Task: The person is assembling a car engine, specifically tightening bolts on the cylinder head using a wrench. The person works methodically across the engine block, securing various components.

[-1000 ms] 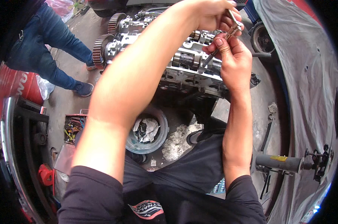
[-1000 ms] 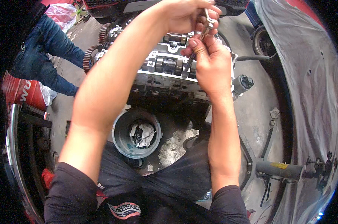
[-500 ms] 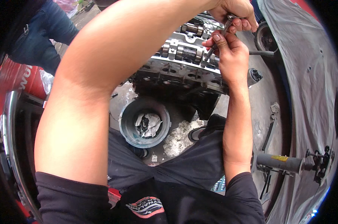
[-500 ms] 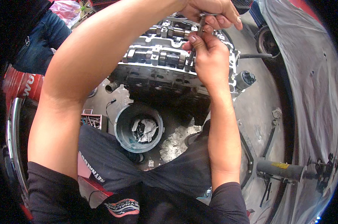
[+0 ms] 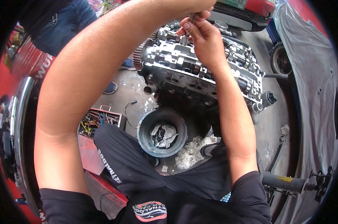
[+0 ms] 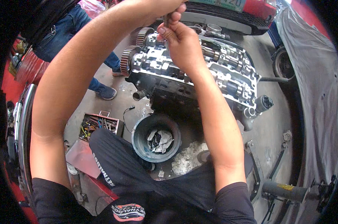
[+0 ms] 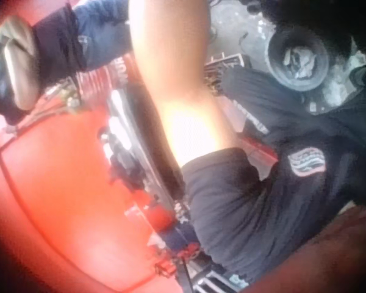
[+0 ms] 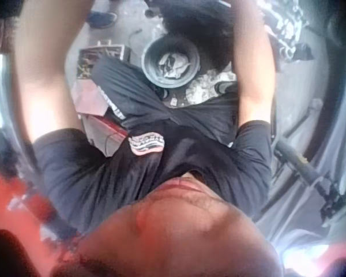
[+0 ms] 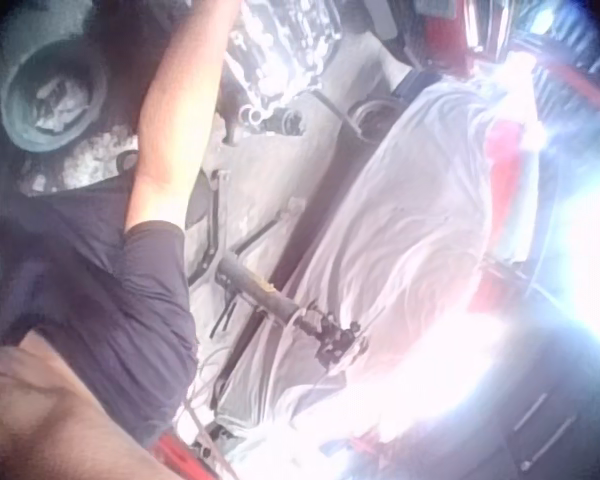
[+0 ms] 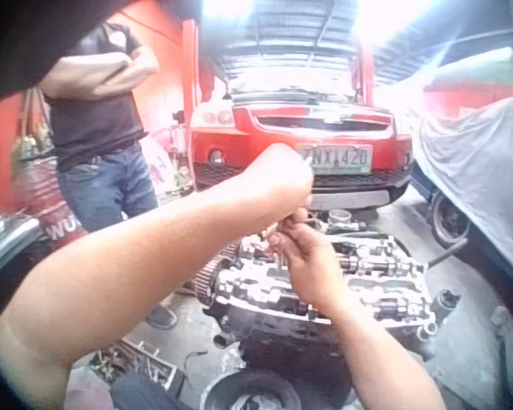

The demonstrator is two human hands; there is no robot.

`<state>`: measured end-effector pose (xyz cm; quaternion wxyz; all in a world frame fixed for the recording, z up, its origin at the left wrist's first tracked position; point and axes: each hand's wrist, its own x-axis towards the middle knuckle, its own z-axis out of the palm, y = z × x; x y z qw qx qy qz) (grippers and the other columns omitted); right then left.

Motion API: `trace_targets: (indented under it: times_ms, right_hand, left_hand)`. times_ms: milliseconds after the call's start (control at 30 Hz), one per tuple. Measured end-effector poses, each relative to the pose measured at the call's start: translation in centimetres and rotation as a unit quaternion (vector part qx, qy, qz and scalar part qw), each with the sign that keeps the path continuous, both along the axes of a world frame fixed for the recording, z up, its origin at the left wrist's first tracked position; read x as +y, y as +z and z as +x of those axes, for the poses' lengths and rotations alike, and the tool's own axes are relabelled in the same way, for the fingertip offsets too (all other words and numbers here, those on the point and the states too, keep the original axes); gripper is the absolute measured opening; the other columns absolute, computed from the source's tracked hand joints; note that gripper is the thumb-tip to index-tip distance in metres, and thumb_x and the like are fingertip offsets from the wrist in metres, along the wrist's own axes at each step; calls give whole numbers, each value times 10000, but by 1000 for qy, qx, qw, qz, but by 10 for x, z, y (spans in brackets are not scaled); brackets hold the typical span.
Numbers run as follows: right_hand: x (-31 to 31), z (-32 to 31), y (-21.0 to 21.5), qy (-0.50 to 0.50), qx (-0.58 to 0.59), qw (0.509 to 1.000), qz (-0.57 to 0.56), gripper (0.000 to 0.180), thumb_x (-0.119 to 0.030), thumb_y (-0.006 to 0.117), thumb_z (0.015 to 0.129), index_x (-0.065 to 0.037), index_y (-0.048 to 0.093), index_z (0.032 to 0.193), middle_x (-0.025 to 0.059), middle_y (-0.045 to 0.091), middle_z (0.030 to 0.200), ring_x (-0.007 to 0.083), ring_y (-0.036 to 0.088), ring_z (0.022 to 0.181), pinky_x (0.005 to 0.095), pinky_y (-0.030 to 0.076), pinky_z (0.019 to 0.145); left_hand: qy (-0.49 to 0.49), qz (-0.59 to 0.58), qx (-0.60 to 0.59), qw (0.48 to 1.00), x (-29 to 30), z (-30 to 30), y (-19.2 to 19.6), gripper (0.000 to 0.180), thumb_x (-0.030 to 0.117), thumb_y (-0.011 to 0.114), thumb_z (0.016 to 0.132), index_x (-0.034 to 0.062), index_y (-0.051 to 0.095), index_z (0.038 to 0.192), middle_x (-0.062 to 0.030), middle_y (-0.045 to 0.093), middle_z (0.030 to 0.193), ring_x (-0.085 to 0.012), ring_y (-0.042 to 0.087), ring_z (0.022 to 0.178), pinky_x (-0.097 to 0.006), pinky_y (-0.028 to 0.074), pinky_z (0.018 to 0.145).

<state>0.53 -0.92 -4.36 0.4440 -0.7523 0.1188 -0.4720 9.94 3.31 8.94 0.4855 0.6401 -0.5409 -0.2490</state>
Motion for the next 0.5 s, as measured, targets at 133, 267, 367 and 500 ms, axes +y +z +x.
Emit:
trace_targets:
  times_ms: [133, 267, 367, 500]
  right_hand:
    - [-2, 34, -12, 26, 74, 997, 22, 232, -218, 613, 1059, -17, 667, 1162, 14, 712, 990, 109, 705, 918, 269, 521, 781]
    - [-3, 39, -21, 16, 111, 993, 42, 238, -226, 625, 1050, -19, 675, 1156, 21, 715, 931, 113, 682, 871, 282, 530, 789]
    - [0, 44, -21, 14, 75, 995, 69, 246, -237, 649, 1035, -19, 709, 1131, 24, 737, 836, 92, 643, 786, 280, 500, 756]
    - [4, 43, -22, 0, 107, 991, 83, 240, -204, 646, 1036, 8, 703, 1131, 42, 746, 881, 93, 672, 802, 276, 521, 738]
  left_hand:
    - [87, 26, -19, 996, -6, 43, -22, 458, 286, 475, 1074, -61, 697, 874, -193, 701, 755, -300, 690, 638, -441, 540, 578]
    - [84, 54, -20, 995, -13, 53, -29, 447, 270, 483, 1069, -60, 704, 864, -194, 703, 732, -296, 691, 637, -432, 539, 594]
    - [31, 105, -187, 976, -16, 60, -26, 343, 202, 522, 1023, -43, 727, 898, -178, 739, 782, -287, 700, 662, -420, 553, 641]
    - [-100, -37, -434, 895, -12, 73, -25, 159, 110, 653, 888, 33, 754, 984, -215, 728, 820, -337, 726, 767, -425, 559, 727]
